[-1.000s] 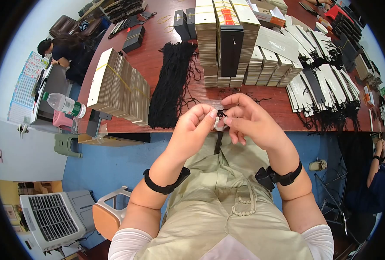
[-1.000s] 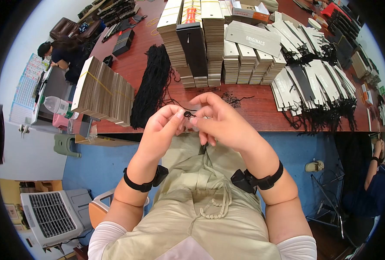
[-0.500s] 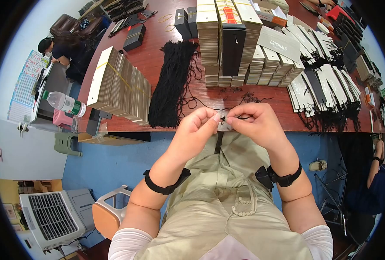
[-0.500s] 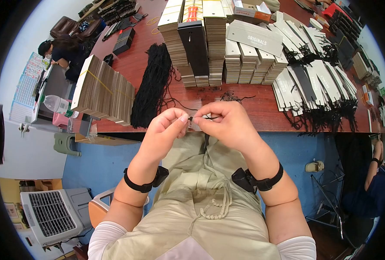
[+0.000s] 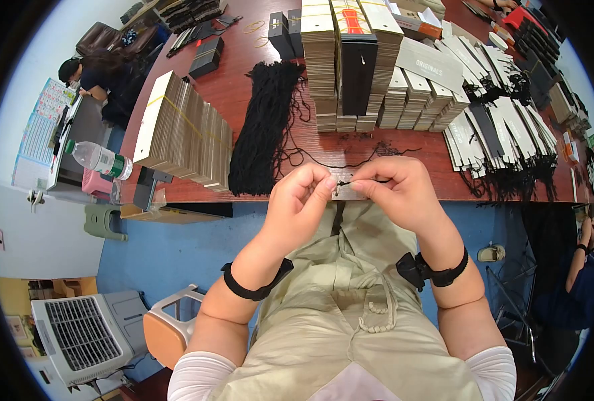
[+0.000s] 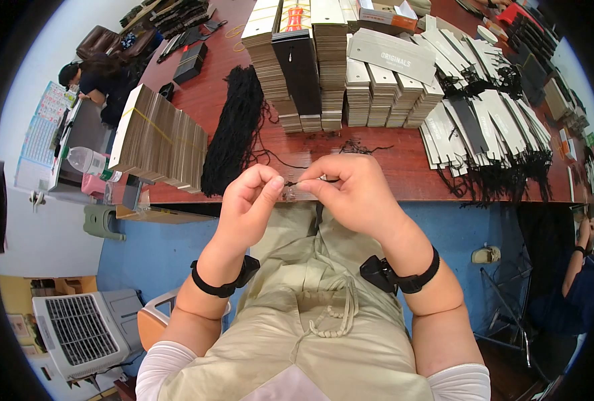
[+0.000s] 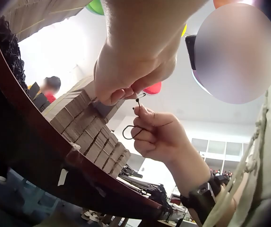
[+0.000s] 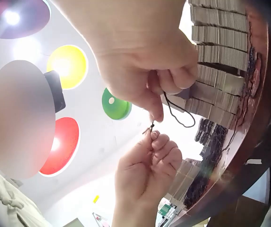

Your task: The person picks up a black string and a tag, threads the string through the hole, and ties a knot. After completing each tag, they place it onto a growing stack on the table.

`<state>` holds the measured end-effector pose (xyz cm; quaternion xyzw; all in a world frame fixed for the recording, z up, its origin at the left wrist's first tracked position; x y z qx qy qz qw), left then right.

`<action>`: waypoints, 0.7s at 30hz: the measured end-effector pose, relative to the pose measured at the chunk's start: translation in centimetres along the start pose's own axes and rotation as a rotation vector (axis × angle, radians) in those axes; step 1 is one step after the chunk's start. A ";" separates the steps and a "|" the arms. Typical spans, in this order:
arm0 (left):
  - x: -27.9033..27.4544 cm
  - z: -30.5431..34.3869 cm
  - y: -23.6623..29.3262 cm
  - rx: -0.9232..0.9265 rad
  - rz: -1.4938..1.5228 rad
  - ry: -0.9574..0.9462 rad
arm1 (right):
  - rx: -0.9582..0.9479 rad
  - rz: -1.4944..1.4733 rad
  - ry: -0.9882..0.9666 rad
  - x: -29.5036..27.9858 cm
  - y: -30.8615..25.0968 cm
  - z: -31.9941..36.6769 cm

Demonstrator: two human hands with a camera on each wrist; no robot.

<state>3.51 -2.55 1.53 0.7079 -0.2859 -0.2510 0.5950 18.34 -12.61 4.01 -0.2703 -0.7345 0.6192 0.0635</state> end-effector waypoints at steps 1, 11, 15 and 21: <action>0.0 0.1 0.3 0.014 -0.027 0.010 | -0.036 0.015 0.014 -0.1 0.2 0.0; 0.0 -0.4 1.3 -0.159 0.570 -0.206 | -0.129 0.055 -0.118 -2.6 -0.6 -0.2; 1.7 -1.1 1.5 -0.516 0.648 -0.316 | -0.418 0.402 -0.184 -1.1 -2.7 -0.8; 1.5 -1.1 -0.1 -0.487 0.281 -0.276 | -0.413 0.549 -0.148 -3.3 -2.8 -3.0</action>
Point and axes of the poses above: each hand's wrist, its own z-axis away from the middle knuckle, its own x-axis out of the palm, y = z × x, the point moved 2 cm from there along -z, towards the middle knuckle, and after that the axes turned 8 degrees about y, right-handed, at the moved point
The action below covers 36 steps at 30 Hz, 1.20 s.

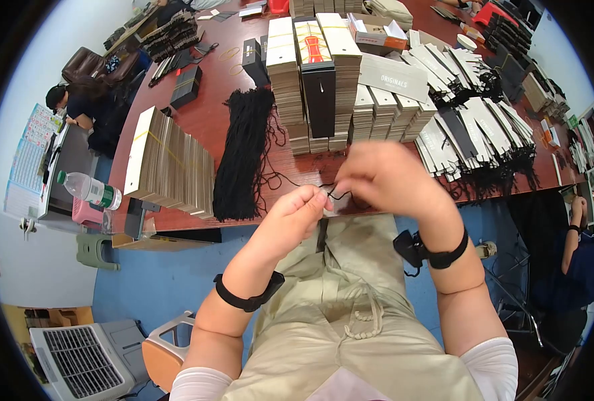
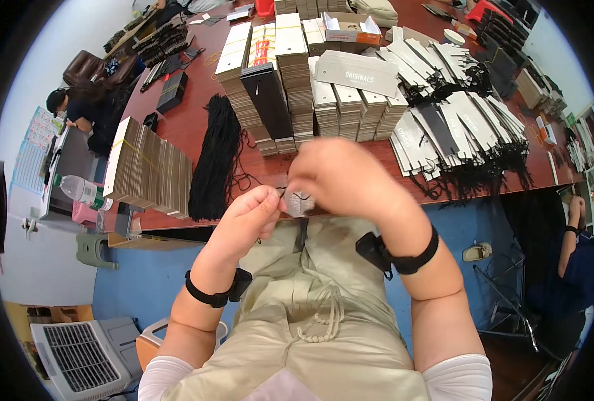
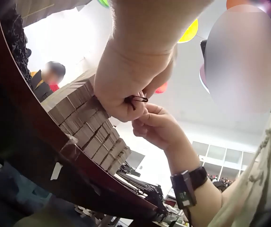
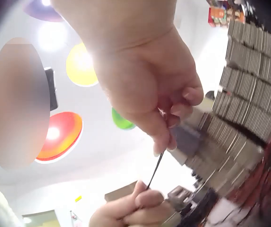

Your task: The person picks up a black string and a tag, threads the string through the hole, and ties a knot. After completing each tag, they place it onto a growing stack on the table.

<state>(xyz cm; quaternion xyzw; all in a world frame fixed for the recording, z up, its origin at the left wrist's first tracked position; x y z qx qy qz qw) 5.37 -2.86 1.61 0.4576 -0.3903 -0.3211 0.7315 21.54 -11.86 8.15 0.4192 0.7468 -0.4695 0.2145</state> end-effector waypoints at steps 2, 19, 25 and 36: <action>-0.6 0.1 0.1 0.024 -0.113 0.043 | 0.103 0.012 0.220 -1.9 2.3 -0.4; -1.0 0.1 2.3 0.093 0.075 0.157 | 0.400 -0.375 0.929 -5.3 6.0 -0.1; 0.3 0.3 5.3 0.265 -0.061 0.192 | 0.378 -0.878 0.589 2.1 1.7 -0.9; 2.4 -1.4 10.4 0.515 -0.101 0.229 | 0.377 -0.787 0.730 4.3 1.6 -0.2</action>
Point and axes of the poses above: each hand's wrist, its own z-axis away from the middle knuckle, its own x-axis out of the palm, y = z × x, the point moved 2 cm from there along -z, towards the middle knuckle, and after that the axes turned 8 degrees about y, right-handed, at the moved point
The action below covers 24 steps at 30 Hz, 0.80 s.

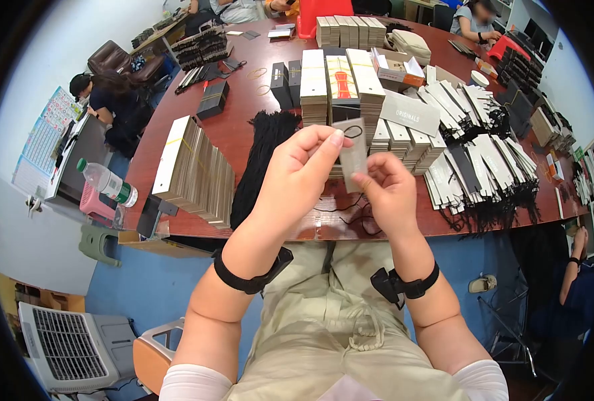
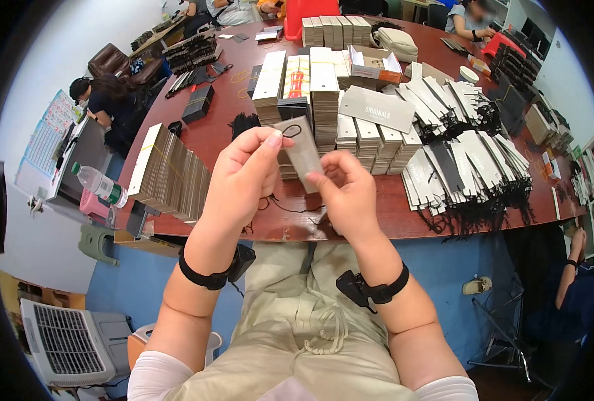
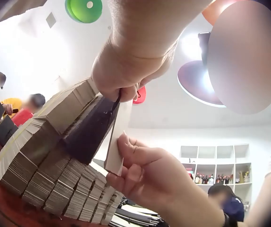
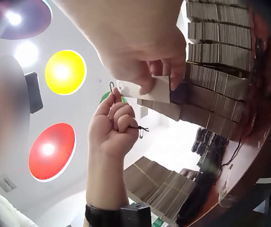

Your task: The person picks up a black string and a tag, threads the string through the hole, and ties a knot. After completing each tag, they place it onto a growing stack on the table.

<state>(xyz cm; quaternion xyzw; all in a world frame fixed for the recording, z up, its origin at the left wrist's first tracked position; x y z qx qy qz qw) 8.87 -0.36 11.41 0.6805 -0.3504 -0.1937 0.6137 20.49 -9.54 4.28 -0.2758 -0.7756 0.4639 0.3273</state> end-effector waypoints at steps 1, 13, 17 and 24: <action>0.0 -0.2 -0.1 0.003 0.001 0.011 | 0.002 0.030 -0.025 0.0 0.0 0.0; -0.3 -1.2 -1.0 -0.012 -0.053 0.078 | 0.021 0.143 -0.034 0.7 0.5 -1.2; -0.8 -1.4 -2.1 -0.003 -0.180 0.126 | -0.425 0.641 0.111 2.3 -1.5 -1.8; -1.6 -1.1 -2.1 0.011 -0.106 0.109 | -0.623 0.687 0.218 3.3 -1.2 -2.8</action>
Point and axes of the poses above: each hand's wrist, its own z-axis away from the middle knuckle, its own x-axis out of the palm, y = z × x, the point moved 2 cm from there along -z, towards the middle knuckle, and after that the axes turned 8 degrees about y, right-handed, at the moved point
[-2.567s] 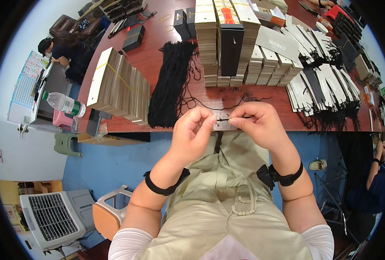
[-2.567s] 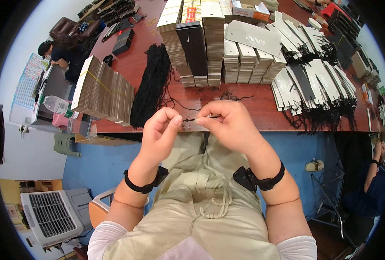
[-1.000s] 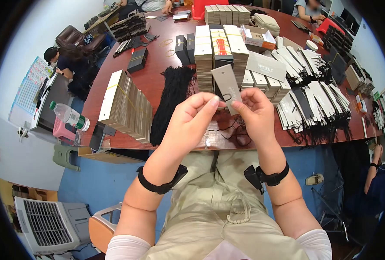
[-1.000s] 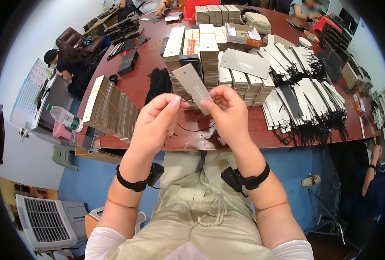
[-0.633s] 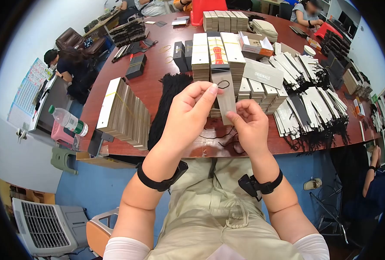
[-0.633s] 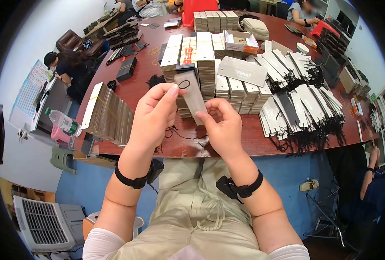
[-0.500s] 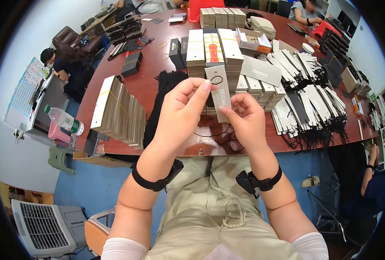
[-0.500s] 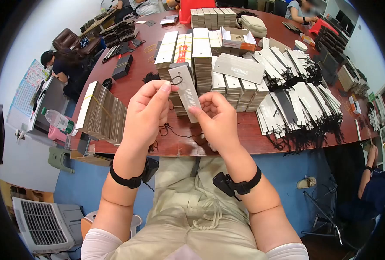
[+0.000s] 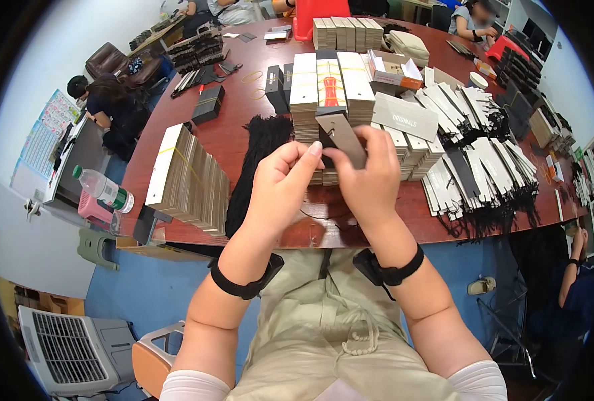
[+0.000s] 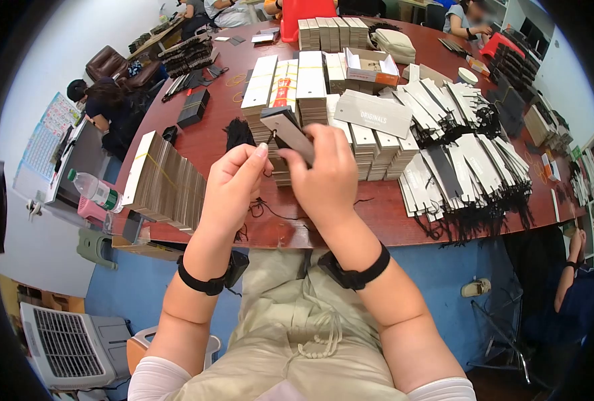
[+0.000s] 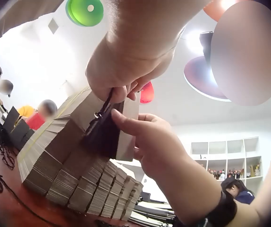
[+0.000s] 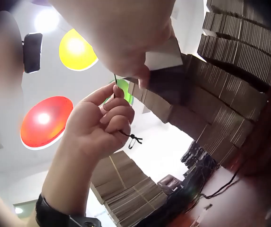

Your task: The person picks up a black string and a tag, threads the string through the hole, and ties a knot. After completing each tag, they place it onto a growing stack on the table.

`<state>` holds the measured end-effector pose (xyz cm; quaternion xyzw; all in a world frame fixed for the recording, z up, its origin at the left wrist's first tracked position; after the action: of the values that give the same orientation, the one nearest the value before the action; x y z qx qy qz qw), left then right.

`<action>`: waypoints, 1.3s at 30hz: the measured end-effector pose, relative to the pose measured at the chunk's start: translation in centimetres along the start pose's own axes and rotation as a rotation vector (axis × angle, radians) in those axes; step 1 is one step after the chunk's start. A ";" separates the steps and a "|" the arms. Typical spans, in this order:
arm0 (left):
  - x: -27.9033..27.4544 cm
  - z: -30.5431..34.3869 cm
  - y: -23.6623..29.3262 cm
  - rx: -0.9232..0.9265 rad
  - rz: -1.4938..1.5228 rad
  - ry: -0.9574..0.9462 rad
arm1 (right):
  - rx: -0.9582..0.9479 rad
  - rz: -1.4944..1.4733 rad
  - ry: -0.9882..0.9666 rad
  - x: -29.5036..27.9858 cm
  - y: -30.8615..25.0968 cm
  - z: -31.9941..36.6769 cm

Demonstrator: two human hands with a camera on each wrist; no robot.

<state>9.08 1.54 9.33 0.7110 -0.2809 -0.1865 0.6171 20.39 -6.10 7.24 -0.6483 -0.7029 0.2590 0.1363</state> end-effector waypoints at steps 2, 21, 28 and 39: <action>-0.2 0.2 -0.2 -0.003 -0.010 -0.010 | 0.034 0.018 -0.003 -0.8 0.3 0.4; 0.0 2.0 0.9 0.037 0.061 -0.086 | 0.076 -0.195 -0.391 -4.2 -1.6 -1.4; -0.2 2.1 1.2 0.015 0.095 -0.102 | 0.447 -0.757 -0.702 -3.2 -1.4 -0.7; -0.8 2.4 1.5 -0.041 0.150 -0.178 | -0.188 -0.331 -0.397 -3.0 -1.4 -1.1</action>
<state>6.74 0.02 10.35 0.6560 -0.3832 -0.2080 0.6161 20.19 -8.91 9.35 -0.4710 -0.8332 0.2886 -0.0244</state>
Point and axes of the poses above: each hand's wrist, its own z-axis away from the middle knuckle, its own x-axis out of the palm, y = z × x, the point moved 2 cm from there along -z, towards the middle knuckle, and after that the axes turned 8 degrees about y, right-handed, at the moved point
